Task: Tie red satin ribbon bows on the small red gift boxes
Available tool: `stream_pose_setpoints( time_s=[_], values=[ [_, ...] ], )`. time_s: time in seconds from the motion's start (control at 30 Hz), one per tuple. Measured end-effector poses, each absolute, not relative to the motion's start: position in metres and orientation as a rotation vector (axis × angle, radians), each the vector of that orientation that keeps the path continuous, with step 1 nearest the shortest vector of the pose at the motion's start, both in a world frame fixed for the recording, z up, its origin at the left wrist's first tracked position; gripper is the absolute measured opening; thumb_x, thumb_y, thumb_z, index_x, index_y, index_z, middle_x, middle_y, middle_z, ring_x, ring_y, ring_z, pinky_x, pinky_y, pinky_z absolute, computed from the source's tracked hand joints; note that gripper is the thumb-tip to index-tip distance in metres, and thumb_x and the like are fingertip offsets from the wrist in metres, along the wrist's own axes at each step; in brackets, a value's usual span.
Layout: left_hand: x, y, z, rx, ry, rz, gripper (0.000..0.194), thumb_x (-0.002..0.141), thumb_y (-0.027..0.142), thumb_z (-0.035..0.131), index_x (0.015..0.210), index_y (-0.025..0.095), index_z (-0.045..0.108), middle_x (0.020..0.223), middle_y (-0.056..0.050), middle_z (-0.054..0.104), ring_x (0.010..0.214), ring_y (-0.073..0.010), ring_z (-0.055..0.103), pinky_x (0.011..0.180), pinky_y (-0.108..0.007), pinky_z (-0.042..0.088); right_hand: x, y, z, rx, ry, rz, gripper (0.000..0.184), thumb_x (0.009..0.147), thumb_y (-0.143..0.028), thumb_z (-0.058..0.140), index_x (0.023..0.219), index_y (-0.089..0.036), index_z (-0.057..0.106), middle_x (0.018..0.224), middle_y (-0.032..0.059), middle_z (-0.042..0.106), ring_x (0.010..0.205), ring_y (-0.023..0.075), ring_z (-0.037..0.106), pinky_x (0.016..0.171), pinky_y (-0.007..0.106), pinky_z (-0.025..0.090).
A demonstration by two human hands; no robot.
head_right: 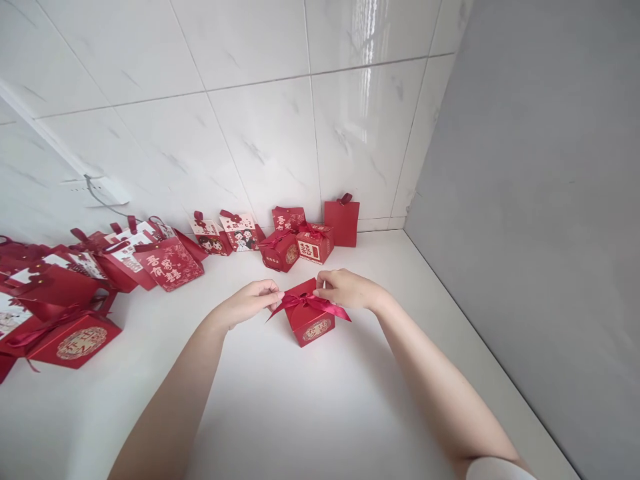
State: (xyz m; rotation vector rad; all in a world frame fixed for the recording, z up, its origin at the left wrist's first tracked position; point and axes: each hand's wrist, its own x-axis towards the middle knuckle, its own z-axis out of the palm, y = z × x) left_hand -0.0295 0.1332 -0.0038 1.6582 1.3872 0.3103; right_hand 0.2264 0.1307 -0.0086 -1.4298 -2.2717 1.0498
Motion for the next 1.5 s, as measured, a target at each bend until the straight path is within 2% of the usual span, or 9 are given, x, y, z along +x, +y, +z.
stream_pose_setpoints(
  time_s=[0.17,0.4,0.57,0.67,0.8,0.93,1.0,1.2,1.5],
  values=[
    [-0.027,0.135,-0.012,1.724,1.523,0.4,0.036,0.076,0.055,0.059,0.08,0.019,0.057,0.087,-0.003,0.065,0.08,-0.0193,0.058,0.068,-0.028,0.04,0.228,0.136,-0.014,-1.368,-2.278,1.141,0.017,0.088,-0.037,0.049,0.078,-0.023,0.051,0.069,-0.0011,0.061,0.059,0.0138,0.052,0.052,0.025,0.037],
    [-0.02,0.135,-0.019,1.833,1.567,0.427,0.036,0.079,0.052,0.056,0.063,0.019,0.055,0.065,-0.001,0.057,0.058,-0.0157,0.049,0.053,-0.027,0.032,0.226,0.134,-0.015,-1.36,-2.188,1.283,0.015,0.089,-0.036,0.047,0.08,-0.024,0.048,0.06,-0.0023,0.064,0.055,0.0161,0.06,0.057,0.027,0.044],
    [-0.014,0.132,-0.025,1.868,1.638,0.483,0.024,0.081,0.045,0.055,0.078,0.022,0.055,0.076,-0.002,0.064,0.064,-0.0182,0.055,0.056,-0.028,0.035,0.224,0.135,-0.015,-1.362,-2.224,1.136,0.022,0.089,-0.041,0.047,0.076,-0.024,0.051,0.062,-0.0019,0.063,0.057,0.0148,0.055,0.056,0.027,0.04],
    [-0.01,0.131,-0.028,1.928,1.668,0.499,0.019,0.083,0.037,0.05,0.073,0.021,0.051,0.075,-0.002,0.063,0.063,-0.0179,0.054,0.057,-0.028,0.034,0.226,0.134,-0.014,-1.351,-2.237,1.194,0.024,0.087,-0.045,0.05,0.078,-0.023,0.052,0.065,-0.0016,0.063,0.06,0.015,0.054,0.054,0.026,0.038],
    [-0.007,0.131,-0.027,2.053,1.688,0.573,0.013,0.081,0.027,0.049,0.069,0.021,0.051,0.072,-0.001,0.061,0.062,-0.0166,0.051,0.058,-0.029,0.032,0.229,0.133,-0.012,-1.31,-2.236,1.298,0.014,0.083,-0.037,0.056,0.089,-0.024,0.054,0.068,-0.003,0.063,0.063,0.0146,0.054,0.053,0.025,0.038],
    [-0.004,0.132,-0.024,2.049,1.536,0.768,0.009,0.079,0.026,0.051,0.072,0.021,0.055,0.087,-0.001,0.062,0.069,-0.0147,0.053,0.065,-0.028,0.038,0.23,0.133,-0.015,-1.307,-2.21,1.317,0.011,0.079,-0.03,0.057,0.089,-0.024,0.055,0.068,-0.0029,0.062,0.062,0.0142,0.053,0.052,0.024,0.037],
    [-0.003,0.133,-0.024,1.94,1.42,0.873,0.009,0.079,0.027,0.052,0.073,0.02,0.055,0.09,-0.002,0.062,0.07,-0.0135,0.053,0.066,-0.027,0.039,0.229,0.134,-0.017,-1.306,-2.204,1.32,0.007,0.08,-0.029,0.056,0.083,-0.023,0.055,0.068,-0.002,0.062,0.062,0.0142,0.053,0.052,0.024,0.037],
    [-0.006,0.139,-0.027,1.411,1.189,0.865,0.016,0.08,0.03,0.055,0.074,0.02,0.045,0.059,0.004,0.046,0.048,-0.0067,0.035,0.053,-0.024,0.03,0.225,0.136,-0.018,-1.334,-2.173,1.134,0.012,0.082,-0.033,0.056,0.077,-0.023,0.057,0.082,0.0004,0.064,0.072,0.0154,0.056,0.061,0.026,0.041],
    [-0.011,0.137,-0.016,1.395,1.172,0.684,0.026,0.074,0.034,0.067,0.088,0.019,0.051,0.076,0.001,0.055,0.063,-0.0087,0.048,0.053,-0.023,0.032,0.218,0.138,-0.022,-1.111,-1.861,1.421,0.025,0.085,-0.044,0.059,0.084,-0.02,0.053,0.072,-0.0013,0.058,0.064,0.0123,0.056,0.055,0.024,0.038]
  ],
)
